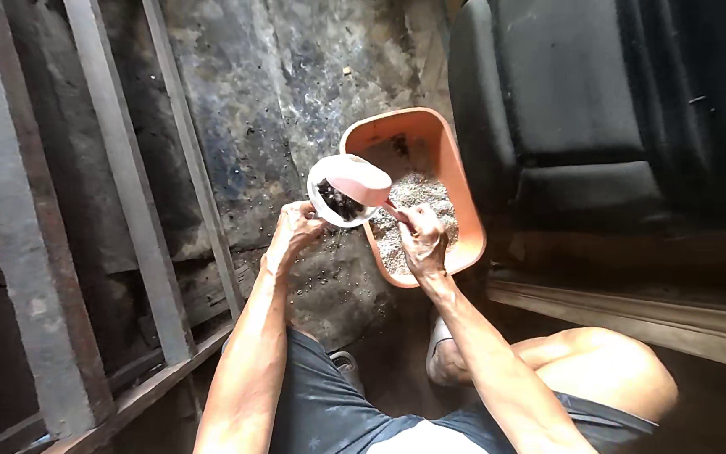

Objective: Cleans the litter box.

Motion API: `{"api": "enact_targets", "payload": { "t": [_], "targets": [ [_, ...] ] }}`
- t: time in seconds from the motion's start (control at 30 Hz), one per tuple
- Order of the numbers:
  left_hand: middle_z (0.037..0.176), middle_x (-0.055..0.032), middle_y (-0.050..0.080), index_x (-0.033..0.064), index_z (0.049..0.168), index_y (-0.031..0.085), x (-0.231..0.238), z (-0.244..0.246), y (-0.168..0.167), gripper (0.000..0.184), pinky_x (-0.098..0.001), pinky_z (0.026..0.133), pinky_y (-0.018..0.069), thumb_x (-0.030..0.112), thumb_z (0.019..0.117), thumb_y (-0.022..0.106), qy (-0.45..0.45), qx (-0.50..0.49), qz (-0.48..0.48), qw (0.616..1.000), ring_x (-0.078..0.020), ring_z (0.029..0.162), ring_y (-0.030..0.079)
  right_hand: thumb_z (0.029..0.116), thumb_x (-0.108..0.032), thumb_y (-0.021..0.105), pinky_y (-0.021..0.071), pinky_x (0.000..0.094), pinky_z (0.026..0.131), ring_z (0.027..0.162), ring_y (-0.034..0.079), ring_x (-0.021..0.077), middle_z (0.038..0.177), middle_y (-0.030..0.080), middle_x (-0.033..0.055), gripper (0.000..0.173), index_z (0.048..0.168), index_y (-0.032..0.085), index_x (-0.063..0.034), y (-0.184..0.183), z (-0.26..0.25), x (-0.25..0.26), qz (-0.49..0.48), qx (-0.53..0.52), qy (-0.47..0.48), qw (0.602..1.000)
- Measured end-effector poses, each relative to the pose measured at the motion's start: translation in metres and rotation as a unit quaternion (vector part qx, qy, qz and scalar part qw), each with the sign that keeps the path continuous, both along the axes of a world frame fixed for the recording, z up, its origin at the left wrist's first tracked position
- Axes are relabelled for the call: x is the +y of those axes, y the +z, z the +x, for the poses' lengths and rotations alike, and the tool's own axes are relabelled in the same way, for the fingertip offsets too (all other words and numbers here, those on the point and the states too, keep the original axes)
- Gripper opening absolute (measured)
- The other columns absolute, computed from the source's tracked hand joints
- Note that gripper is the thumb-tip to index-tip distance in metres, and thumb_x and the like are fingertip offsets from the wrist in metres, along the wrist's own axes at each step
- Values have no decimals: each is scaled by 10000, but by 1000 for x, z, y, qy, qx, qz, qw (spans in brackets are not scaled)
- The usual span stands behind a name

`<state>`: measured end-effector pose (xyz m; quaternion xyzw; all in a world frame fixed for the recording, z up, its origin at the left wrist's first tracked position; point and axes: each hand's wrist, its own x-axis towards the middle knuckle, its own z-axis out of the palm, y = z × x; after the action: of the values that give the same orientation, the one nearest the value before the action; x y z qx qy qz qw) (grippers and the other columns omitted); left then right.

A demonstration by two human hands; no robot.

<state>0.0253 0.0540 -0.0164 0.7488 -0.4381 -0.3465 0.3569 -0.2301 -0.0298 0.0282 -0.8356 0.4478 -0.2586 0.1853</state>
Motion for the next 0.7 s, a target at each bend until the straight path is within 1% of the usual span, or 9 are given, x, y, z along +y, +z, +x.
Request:
{"api": "enact_targets", "payload": {
  "t": [0.07,0.17,0.23,0.3,0.37,0.43,0.53,0.63,0.7],
  "targets": [
    [897,-93,747,70,968,765,4,3,1,128,-494,805,567,165,882,760,12,2,-1,1000,-194,826,712,951,-73,703,596,441,727,882,693,264,1078,685,145,232,1178,751,-88,2,-6,-3,21,-32,-7,999],
    [870,-102,733,59,946,753,7,11,3,126,-501,783,555,172,892,749,24,-12,2,1000,-200,807,697,980,-105,681,596,461,813,948,697,278,1148,686,162,292,1271,706,-86,6,-23,-14,78,-57,-36,995],
    [867,-95,728,55,935,750,10,15,4,136,-481,779,552,183,890,742,43,-20,-3,999,-182,803,688,1027,-196,631,582,490,875,1011,694,298,1196,685,166,312,1314,664,-80,9,-38,-21,129,-38,-77,988],
    [880,-96,728,42,959,748,12,20,9,157,-453,790,548,185,894,743,69,-28,-8,997,-163,800,681,1056,-282,589,567,491,907,1033,693,302,1205,691,163,344,1333,641,-85,5,-57,-28,152,-14,-104,983],
    [888,-91,727,30,979,743,12,25,14,181,-415,800,551,191,896,749,95,-38,-16,995,-135,795,674,1057,-303,576,569,530,823,930,697,325,1090,707,172,308,1259,668,-91,-6,-76,-33,170,30,-115,978],
    [863,-82,718,25,955,735,13,27,21,183,-402,789,539,193,885,755,120,-49,-25,991,-116,773,657,1040,-316,574,540,592,715,822,677,365,957,696,184,274,1134,702,-92,-19,-92,-32,222,85,-113,965],
    [855,-63,710,31,950,730,15,31,24,176,-363,776,532,195,888,738,133,-68,-42,988,-82,766,640,1016,-275,588,526,639,725,841,673,409,937,691,219,259,1081,715,-58,-31,-97,-21,303,153,-97,936],
    [848,-36,704,41,944,726,16,31,23,169,-312,769,531,201,892,742,137,-72,-51,987,-39,761,631,1006,-221,591,526,630,732,848,674,416,923,685,233,230,1037,708,-26,-37,-89,-9,333,174,-82,923],
    [834,-24,700,46,940,726,16,29,22,167,-293,752,524,205,893,741,137,-80,-53,986,-22,745,621,1018,-249,587,529,624,731,847,672,418,929,681,234,247,1048,700,-32,-40,-85,-3,346,176,-74,918]
  ]
}}
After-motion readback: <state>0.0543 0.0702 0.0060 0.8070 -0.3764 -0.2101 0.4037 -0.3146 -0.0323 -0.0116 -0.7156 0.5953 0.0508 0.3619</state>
